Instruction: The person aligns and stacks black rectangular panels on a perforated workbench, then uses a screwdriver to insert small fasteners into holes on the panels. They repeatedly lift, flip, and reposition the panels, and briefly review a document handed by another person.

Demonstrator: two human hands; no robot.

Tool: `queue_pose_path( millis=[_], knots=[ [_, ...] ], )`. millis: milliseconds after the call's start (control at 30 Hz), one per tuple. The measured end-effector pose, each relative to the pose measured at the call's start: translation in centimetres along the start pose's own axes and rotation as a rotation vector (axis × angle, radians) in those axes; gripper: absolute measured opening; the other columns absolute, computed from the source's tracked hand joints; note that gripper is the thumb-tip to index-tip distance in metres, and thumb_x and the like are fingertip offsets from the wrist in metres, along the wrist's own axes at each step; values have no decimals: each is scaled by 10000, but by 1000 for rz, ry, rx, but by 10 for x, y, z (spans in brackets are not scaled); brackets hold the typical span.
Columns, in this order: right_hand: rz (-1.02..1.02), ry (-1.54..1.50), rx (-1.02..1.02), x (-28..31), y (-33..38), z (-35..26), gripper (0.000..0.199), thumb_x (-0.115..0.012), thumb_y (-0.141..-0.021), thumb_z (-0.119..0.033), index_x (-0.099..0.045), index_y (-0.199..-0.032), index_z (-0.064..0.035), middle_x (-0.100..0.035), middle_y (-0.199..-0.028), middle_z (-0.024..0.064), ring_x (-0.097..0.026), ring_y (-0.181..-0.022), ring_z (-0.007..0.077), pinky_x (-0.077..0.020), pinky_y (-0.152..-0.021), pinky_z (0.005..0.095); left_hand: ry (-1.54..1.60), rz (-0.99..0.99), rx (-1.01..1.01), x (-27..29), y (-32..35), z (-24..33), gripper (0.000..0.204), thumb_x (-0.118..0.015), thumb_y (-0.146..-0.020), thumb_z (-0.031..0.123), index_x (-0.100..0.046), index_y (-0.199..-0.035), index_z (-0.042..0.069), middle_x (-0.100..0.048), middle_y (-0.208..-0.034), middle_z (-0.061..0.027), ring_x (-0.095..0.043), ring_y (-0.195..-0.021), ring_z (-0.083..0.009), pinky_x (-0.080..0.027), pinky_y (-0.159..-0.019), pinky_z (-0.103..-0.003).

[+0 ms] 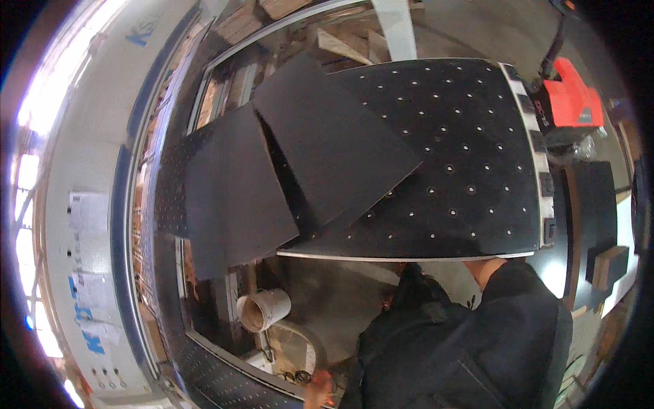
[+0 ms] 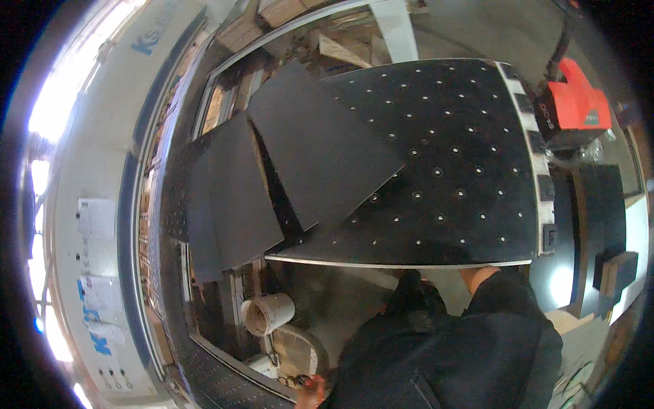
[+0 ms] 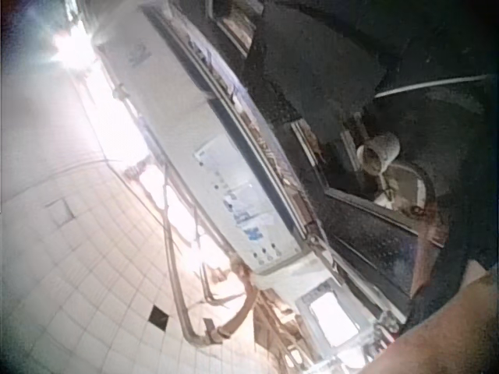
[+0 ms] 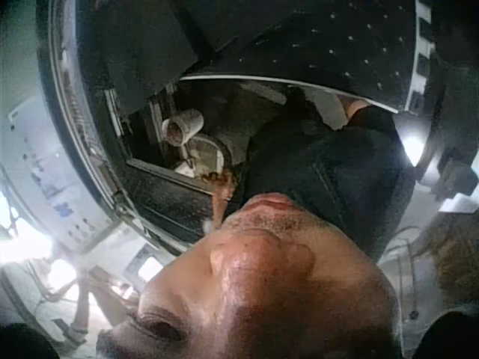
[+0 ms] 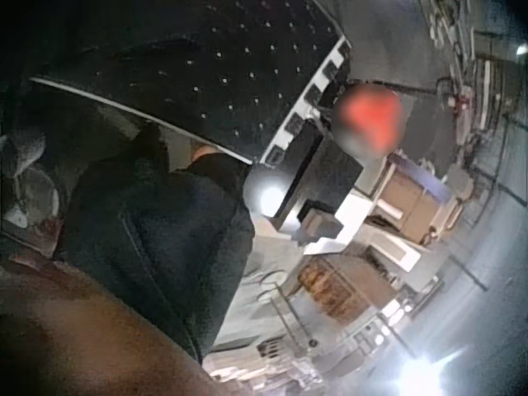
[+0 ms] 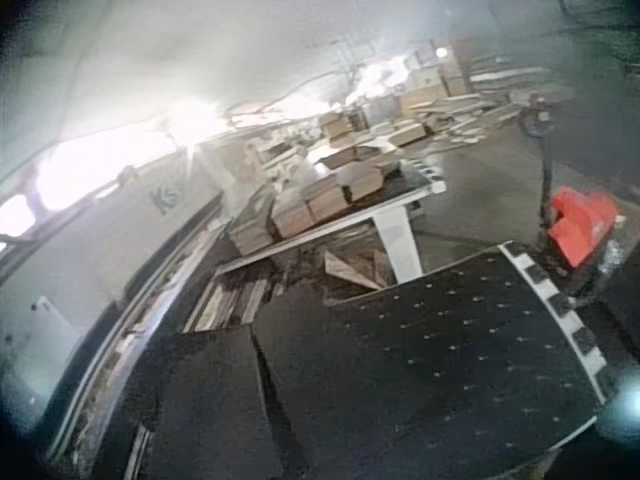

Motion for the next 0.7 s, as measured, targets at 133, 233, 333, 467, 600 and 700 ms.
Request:
queue_pose_path(
  millis=[133, 233, 333, 467, 600, 700],
  knots=[
    [59, -70, -13, 14, 4, 8, 357, -576, -1047, -381, -684, -1046, -41, -615, -704, 105, -609, -603, 228, -499, -609, 404, -152, -123, -74, -49, -24, 37, 355, -555, -1084, 399, -679, -1184, 81, -673, -896, -119, -573, -651, -202, -447, -521, -335],
    [89, -103, -15, 23, 6, 11, 363, -576, -1047, -384, -686, -1049, -39, -615, -703, 107, -612, -606, 230, -502, -614, 405, -197, -146, -96, -57, -31, 52, 361, -555, -1081, 405, -679, -1189, 84, -676, -907, -125, -580, -671, -214, -453, -538, -344],
    [113, -121, -13, 30, 9, 10, 368, -576, -1047, -387, -688, -1052, -37, -616, -702, 110, -616, -610, 232, -504, -618, 407, -223, -160, -105, -59, -36, 57, 367, -554, -1078, 411, -679, -1194, 86, -680, -918, -130, -587, -692, -226, -458, -554, -353],
    [133, -124, -8, 41, 10, 6, 375, -576, -1047, -391, -690, -1056, -34, -616, -701, 114, -620, -615, 234, -507, -624, 409, -228, -155, -104, -59, -41, 55, 374, -554, -1075, 420, -679, -1200, 90, -684, -933, -137, -596, -719, -242, -465, -576, -365],
    [145, -118, 1, 48, 8, 2, 382, -575, -1047, -395, -692, -1061, -31, -616, -700, 117, -625, -619, 237, -510, -630, 412, -214, -143, -96, -56, -38, 43, 382, -553, -1071, 428, -679, -1206, 94, -689, -947, -145, -605, -746, -257, -471, -598, -378],
    [158, -118, -2, 47, 7, 1, 388, -575, -1047, -398, -694, -1064, -29, -616, -699, 120, -628, -623, 239, -512, -635, 413, -217, -145, -91, -51, -36, 30, 388, -553, -1068, 434, -679, -1211, 96, -692, -958, -150, -612, -767, -269, -477, -614, -387]
  ],
)
Point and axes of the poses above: each hand's wrist, its own y-axis away from the middle knuckle, its own x-axis out of the back of the hand, z = x × y, the point moved 3 cm from there along -y, towards the middle knuckle
